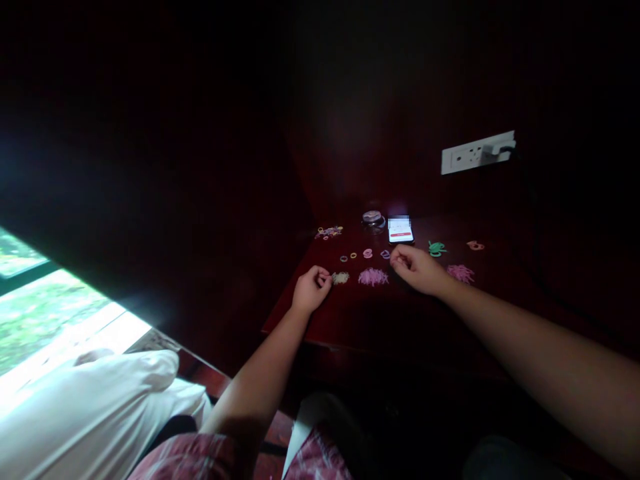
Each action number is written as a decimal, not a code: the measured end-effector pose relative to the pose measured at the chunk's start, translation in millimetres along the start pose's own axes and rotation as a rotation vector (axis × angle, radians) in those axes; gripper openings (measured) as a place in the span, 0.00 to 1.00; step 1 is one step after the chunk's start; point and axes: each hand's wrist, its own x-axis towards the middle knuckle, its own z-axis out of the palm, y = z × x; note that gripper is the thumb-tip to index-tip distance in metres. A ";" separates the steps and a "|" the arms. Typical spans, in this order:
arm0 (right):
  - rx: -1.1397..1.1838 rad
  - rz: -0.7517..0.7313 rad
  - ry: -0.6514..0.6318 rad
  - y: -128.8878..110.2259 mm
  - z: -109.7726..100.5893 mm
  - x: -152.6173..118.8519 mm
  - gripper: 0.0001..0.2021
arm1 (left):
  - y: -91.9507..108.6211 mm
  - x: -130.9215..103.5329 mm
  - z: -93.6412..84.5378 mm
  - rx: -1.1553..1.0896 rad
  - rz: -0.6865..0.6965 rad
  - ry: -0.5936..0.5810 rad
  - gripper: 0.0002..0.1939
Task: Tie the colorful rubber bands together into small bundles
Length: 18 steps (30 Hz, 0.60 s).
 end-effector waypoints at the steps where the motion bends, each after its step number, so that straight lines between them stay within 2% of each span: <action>1: 0.001 0.001 0.008 0.8 0.0 0.2 0.06 | 0.4 1.1 0.6 0.007 0.003 -0.002 0.05; 12: 0.027 -0.014 0.016 2.8 2.2 -0.4 0.05 | -5.3 7.9 2.5 0.089 0.065 -0.052 0.07; 18: 0.035 -0.003 0.012 6.4 3.4 0.3 0.04 | -7.3 6.8 0.8 0.085 0.025 -0.048 0.10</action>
